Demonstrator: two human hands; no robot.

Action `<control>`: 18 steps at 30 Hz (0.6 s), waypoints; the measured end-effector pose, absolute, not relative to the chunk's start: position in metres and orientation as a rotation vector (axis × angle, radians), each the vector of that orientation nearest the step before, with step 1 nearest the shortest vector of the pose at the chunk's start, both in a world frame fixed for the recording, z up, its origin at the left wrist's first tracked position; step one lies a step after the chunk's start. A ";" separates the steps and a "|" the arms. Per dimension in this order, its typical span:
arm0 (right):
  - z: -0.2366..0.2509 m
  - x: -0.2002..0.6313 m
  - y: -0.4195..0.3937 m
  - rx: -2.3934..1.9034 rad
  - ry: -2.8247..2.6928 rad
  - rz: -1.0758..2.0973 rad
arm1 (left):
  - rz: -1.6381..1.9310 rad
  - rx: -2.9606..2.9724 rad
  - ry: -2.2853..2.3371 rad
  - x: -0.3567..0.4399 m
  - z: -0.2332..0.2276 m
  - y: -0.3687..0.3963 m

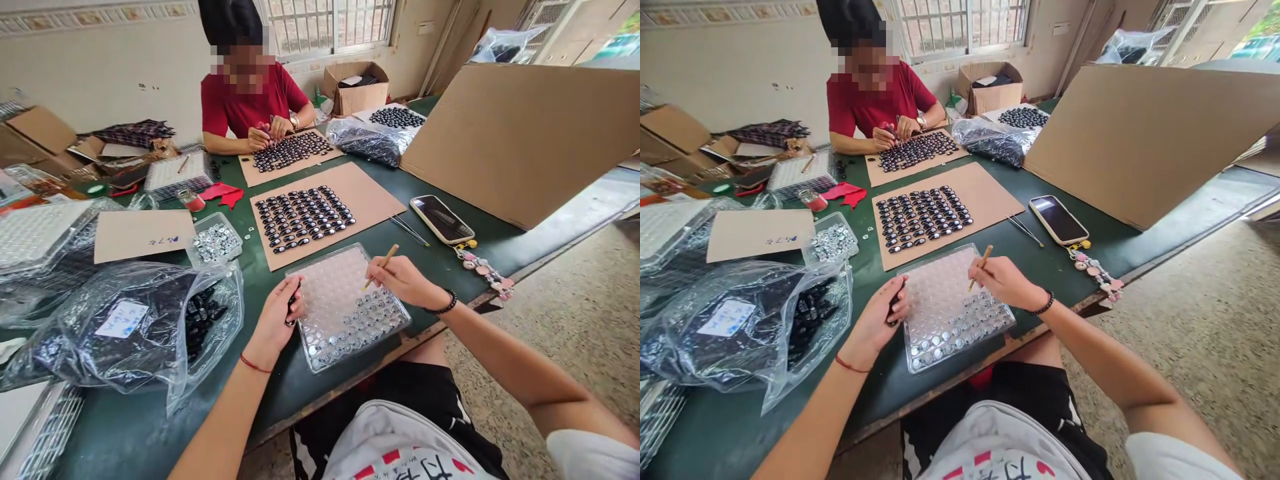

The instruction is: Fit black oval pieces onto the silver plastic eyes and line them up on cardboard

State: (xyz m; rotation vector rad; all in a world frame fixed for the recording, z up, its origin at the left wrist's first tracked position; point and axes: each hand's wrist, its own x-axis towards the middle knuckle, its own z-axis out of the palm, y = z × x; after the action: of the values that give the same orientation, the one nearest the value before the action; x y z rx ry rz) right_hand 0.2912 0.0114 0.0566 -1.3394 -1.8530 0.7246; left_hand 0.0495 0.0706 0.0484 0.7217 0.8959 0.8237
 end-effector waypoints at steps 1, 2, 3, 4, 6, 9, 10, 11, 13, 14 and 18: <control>0.055 0.288 0.008 -1.350 -1.929 0.695 | 0.829 0.739 0.897 0.050 0.049 0.070; 0.055 0.284 0.007 -1.369 -2.014 0.658 | 0.832 0.756 0.899 0.051 0.049 0.069; 0.055 0.281 0.007 -1.391 -2.098 0.617 | 0.836 0.772 0.901 0.051 0.049 0.068; 0.056 0.278 0.008 -1.409 -2.176 0.573 | 0.840 0.790 0.903 0.052 0.049 0.067; 0.061 0.272 0.012 -1.404 -2.267 0.490 | 0.844 0.844 0.914 0.053 0.048 0.065; 0.074 0.264 0.026 -1.300 -2.261 0.403 | 0.824 0.987 0.994 0.054 0.047 0.060; 0.078 0.260 0.032 -1.255 -2.242 0.383 | 0.820 1.062 1.035 0.054 0.048 0.058; 0.081 0.256 0.038 -1.213 -2.220 0.369 | 0.824 1.154 1.074 0.055 0.049 0.056; 0.084 0.248 0.051 -1.141 -2.183 0.360 | 0.862 1.380 1.133 0.054 0.052 0.052; 0.083 0.243 0.056 -1.106 -2.163 0.360 | 0.885 1.504 1.157 0.054 0.053 0.051; 0.068 0.229 0.060 -0.956 -2.119 0.422 | 0.903 1.916 1.221 0.050 0.055 0.047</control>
State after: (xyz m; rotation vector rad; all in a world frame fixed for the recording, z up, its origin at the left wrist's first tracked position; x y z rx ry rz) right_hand 0.2292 0.0600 0.0682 -0.9563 -2.1190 0.4224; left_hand 0.0498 0.0475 0.0552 1.9155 1.2210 0.9030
